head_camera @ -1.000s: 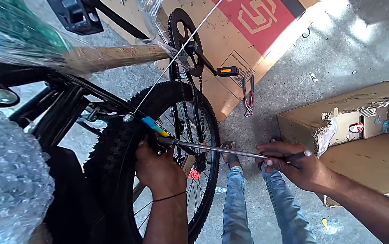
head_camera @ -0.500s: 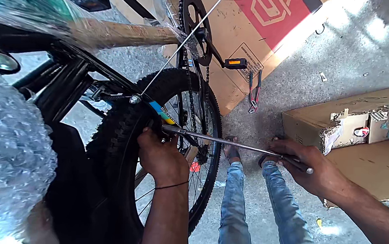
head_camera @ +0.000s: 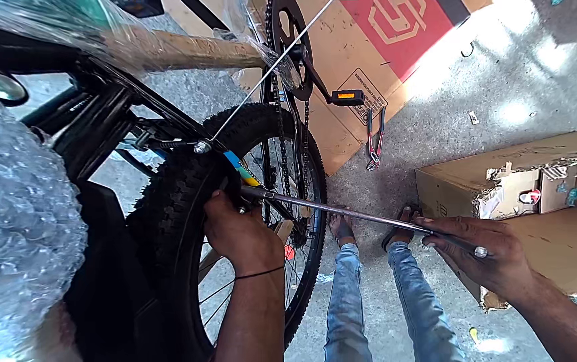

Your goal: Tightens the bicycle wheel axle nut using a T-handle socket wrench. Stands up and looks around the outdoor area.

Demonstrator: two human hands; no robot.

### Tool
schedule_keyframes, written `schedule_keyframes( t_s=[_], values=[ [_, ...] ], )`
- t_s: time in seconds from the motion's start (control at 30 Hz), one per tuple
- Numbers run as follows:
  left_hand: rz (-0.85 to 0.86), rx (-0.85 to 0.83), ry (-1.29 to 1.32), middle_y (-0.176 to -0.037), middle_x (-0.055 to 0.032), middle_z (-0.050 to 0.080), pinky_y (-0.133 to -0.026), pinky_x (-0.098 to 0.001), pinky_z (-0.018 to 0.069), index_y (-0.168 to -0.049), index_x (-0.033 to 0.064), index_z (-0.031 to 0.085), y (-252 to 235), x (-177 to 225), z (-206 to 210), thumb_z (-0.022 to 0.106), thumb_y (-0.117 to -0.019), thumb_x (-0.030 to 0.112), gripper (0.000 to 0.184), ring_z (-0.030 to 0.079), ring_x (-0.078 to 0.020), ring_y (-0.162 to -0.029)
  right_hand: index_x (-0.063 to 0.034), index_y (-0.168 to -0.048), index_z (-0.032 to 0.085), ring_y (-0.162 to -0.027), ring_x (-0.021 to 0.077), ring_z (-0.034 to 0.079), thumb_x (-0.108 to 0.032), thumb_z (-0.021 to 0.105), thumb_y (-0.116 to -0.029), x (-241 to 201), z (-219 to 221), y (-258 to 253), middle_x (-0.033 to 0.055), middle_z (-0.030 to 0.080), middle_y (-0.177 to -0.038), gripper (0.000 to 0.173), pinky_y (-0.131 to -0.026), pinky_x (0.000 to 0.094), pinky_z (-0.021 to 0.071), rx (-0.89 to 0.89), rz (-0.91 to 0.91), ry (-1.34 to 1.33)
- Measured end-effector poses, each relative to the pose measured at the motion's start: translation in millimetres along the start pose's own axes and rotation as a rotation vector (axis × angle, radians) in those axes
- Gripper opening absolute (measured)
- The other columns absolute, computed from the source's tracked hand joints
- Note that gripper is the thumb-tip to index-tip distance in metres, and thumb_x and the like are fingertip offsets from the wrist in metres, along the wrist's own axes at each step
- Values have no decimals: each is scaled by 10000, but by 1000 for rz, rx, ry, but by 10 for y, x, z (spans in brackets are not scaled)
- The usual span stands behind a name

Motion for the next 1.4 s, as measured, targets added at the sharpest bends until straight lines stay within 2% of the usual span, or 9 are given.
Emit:
schedule_keyframes(
  t_s=[0.33,0.57,0.63,0.73,0.87,1.0,1.07,1.17,1.4],
  values=[
    [0,-10,0,-1162,-72,637,-943,-449,533,-1257,79,537,-5,3,9,356,-1102,282,313,635,-197,-1092,-59,-1212,702,-912,54,730,-246,666,-1013,21,47,-11,-24,763,-1092,276,-798,243,639,86,114,-213],
    [-25,-8,-21,-1217,-80,615,-951,-439,525,-1287,76,522,-13,12,8,353,-1102,296,334,620,-192,-1120,-248,-1630,241,-596,219,707,-94,640,-997,-88,100,-101,67,718,-783,765,-523,363,646,231,463,-539],
    [-32,2,-23,-1229,-88,611,-959,-441,522,-1297,70,519,-2,23,19,355,-1100,293,339,615,-199,-1132,-278,-1566,416,-543,250,681,-96,582,-1031,-92,123,-117,131,715,-810,589,-450,389,613,264,620,-629],
    [-50,6,-37,-1280,-97,597,-972,-447,515,-1332,63,508,13,33,15,353,-1103,295,360,609,-210,-1161,-83,-1240,729,-541,216,661,-109,513,-1070,-40,113,-131,187,728,-882,276,-469,357,596,134,919,-853],
    [-45,9,-37,-1271,-99,601,-967,-439,522,-1330,61,506,7,42,24,354,-1105,292,356,615,-207,-1152,-112,-1349,672,-727,246,745,-73,472,-939,2,53,-21,222,732,-1009,457,-643,379,645,-26,935,-1115],
    [-37,10,4,-1222,-92,609,-950,-427,520,-1305,62,513,5,18,26,336,-1104,279,345,617,-199,-1119,-124,-1459,570,-934,331,760,-165,830,-856,12,8,26,198,720,-1191,658,-783,436,664,-151,665,-996],
    [-26,17,18,-1192,-88,619,-931,-426,531,-1283,67,528,-15,-1,17,339,-1099,265,330,628,-196,-1094,-90,-1371,617,-872,319,771,-406,676,-993,25,29,20,171,744,-1161,496,-746,426,674,-159,590,-879],
    [-24,21,-10,-1173,-81,614,-923,-422,526,-1259,78,529,-17,-7,23,338,-1095,259,310,625,-189,-1079,-41,-1125,697,-685,277,767,-459,290,-1122,60,60,39,164,779,-905,584,-618,381,666,-151,634,-798],
    [-29,9,-31,-1192,-78,607,-920,-415,526,-1276,78,523,-9,5,24,333,-1100,274,325,620,-186,-1095,-173,-887,707,-489,103,639,-515,378,-1094,-28,44,40,-18,760,-778,519,-418,245,537,-179,453,-472]
  ],
)
Point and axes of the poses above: each hand's wrist, its own y-axis away from the middle knuckle, its own z-axis out of the palm, x = y × z, the point moved 3 cm from there along -y, towards the middle knuckle
